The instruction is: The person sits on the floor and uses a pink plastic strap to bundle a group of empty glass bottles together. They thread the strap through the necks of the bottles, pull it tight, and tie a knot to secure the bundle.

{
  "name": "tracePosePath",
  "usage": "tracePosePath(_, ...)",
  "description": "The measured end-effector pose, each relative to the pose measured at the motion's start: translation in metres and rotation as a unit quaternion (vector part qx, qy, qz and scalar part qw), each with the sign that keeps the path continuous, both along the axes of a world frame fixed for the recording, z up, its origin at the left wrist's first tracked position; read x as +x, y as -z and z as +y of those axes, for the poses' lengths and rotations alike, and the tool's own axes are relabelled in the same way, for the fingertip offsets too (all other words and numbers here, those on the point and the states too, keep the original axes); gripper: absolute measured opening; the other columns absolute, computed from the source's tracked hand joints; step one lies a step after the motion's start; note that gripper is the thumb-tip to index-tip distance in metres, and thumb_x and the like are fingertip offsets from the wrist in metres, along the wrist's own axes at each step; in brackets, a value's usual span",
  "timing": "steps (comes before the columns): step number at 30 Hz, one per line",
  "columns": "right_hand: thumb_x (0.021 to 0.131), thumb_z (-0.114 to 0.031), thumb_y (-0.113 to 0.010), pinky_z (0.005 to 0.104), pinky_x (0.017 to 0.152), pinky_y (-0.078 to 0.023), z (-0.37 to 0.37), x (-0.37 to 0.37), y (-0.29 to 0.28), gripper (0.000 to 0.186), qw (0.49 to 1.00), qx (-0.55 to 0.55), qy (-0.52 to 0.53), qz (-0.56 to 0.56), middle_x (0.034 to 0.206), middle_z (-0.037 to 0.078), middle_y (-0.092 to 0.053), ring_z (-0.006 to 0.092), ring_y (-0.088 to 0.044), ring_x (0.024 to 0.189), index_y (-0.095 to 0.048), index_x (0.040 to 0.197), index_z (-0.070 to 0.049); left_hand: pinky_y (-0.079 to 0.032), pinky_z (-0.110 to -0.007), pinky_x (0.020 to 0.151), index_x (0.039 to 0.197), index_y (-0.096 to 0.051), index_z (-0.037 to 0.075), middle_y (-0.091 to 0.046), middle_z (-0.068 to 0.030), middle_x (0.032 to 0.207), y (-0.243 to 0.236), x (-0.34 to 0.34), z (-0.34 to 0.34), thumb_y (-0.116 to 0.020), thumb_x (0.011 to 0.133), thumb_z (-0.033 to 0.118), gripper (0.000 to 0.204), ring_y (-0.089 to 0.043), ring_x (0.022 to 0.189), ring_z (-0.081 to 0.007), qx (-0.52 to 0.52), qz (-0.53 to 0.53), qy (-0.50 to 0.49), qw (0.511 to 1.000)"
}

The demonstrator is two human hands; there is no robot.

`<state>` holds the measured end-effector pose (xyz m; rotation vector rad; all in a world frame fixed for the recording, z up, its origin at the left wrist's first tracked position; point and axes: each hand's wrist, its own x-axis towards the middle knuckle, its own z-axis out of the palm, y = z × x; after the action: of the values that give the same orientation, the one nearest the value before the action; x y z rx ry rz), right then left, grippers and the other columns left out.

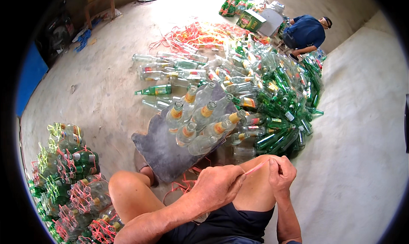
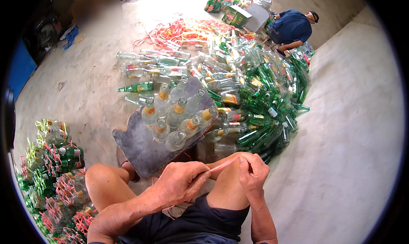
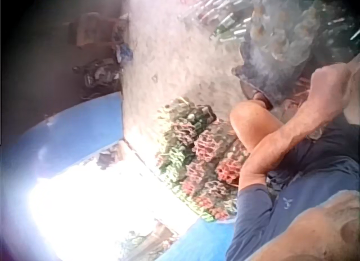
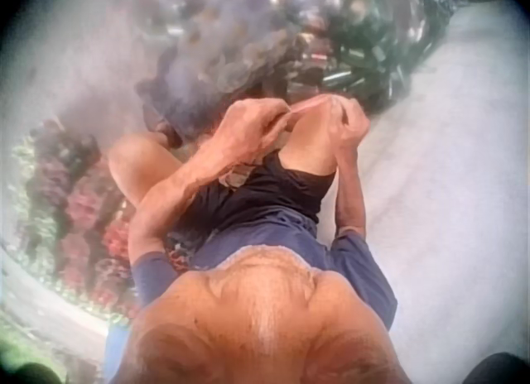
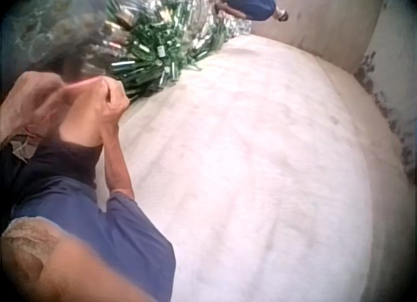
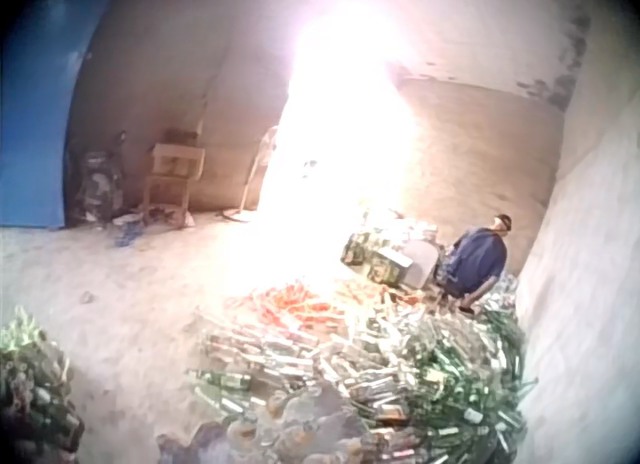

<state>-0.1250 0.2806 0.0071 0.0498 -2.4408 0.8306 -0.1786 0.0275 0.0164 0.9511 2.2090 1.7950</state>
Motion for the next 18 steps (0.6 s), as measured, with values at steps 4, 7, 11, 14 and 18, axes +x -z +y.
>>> tracePosePath(4, 0.095, -0.002, -0.071, 0.0282, 0.051, -0.039, -0.001, -0.001, 0.0, 0.004, 1.0, 0.009, 0.008, -0.009, 0.075, 0.006, -0.066, 0.012, -0.051, 0.057, -0.073, 0.097, 0.0, -0.057, -0.043, 0.062, 0.098, -0.071, 0.001, -0.07, -0.0172, 0.08, 0.002, 0.006, 0.001, -0.07, 0.096, 0.009, 0.009, -0.071, 0.072, -0.0369, 0.017, 0.004, 0.001, 1.0)
tracePosePath(7, 0.095, -0.003, -0.071, 0.0282, 0.051, -0.037, -0.001, -0.002, 0.0, 0.004, 1.0, 0.019, 0.011, -0.007, 0.073, 0.005, -0.064, 0.0115, -0.049, 0.057, -0.073, 0.098, 0.0, -0.056, -0.044, 0.061, 0.098, -0.07, 0.001, -0.069, -0.0174, 0.079, 0.0, 0.008, 0.001, -0.071, 0.096, 0.011, 0.01, -0.07, 0.071, -0.0371, 0.018, -0.001, 0.004, 1.0)
tracePosePath(11, 0.097, -0.004, -0.07, 0.0291, 0.05, -0.034, -0.005, -0.008, 0.003, 0.006, 1.0, 0.028, 0.008, 0.002, 0.07, 0.004, -0.057, 0.0112, -0.046, 0.056, -0.071, 0.094, 0.001, -0.055, -0.044, 0.059, 0.099, -0.069, 0.001, -0.068, -0.0177, 0.078, -0.006, 0.01, -0.003, -0.071, 0.096, 0.01, 0.01, -0.07, 0.07, -0.0373, 0.013, -0.011, 0.003, 1.0)
tracePosePath(14, 0.098, -0.005, -0.069, 0.0295, 0.05, -0.034, -0.009, -0.011, -0.001, 0.009, 0.999, 0.037, 0.012, 0.002, 0.068, 0.004, -0.054, 0.0118, -0.045, 0.055, -0.07, 0.092, 0.001, -0.055, -0.044, 0.058, 0.098, -0.069, 0.001, -0.068, -0.0178, 0.078, -0.006, 0.01, -0.002, -0.071, 0.096, 0.01, 0.009, -0.07, 0.07, -0.0372, 0.019, -0.022, 0.006, 1.0)
tracePosePath(18, 0.099, -0.006, -0.069, 0.0297, 0.051, -0.035, -0.011, -0.014, 0.0, 0.01, 0.999, 0.047, 0.011, -0.006, 0.068, 0.006, -0.056, 0.0131, -0.047, 0.055, -0.07, 0.092, 0.001, -0.055, -0.044, 0.058, 0.098, -0.069, 0.002, -0.068, -0.0172, 0.077, -0.007, 0.012, -0.004, -0.071, 0.095, 0.01, 0.008, -0.07, 0.07, -0.037, 0.021, -0.033, 0.005, 0.999)
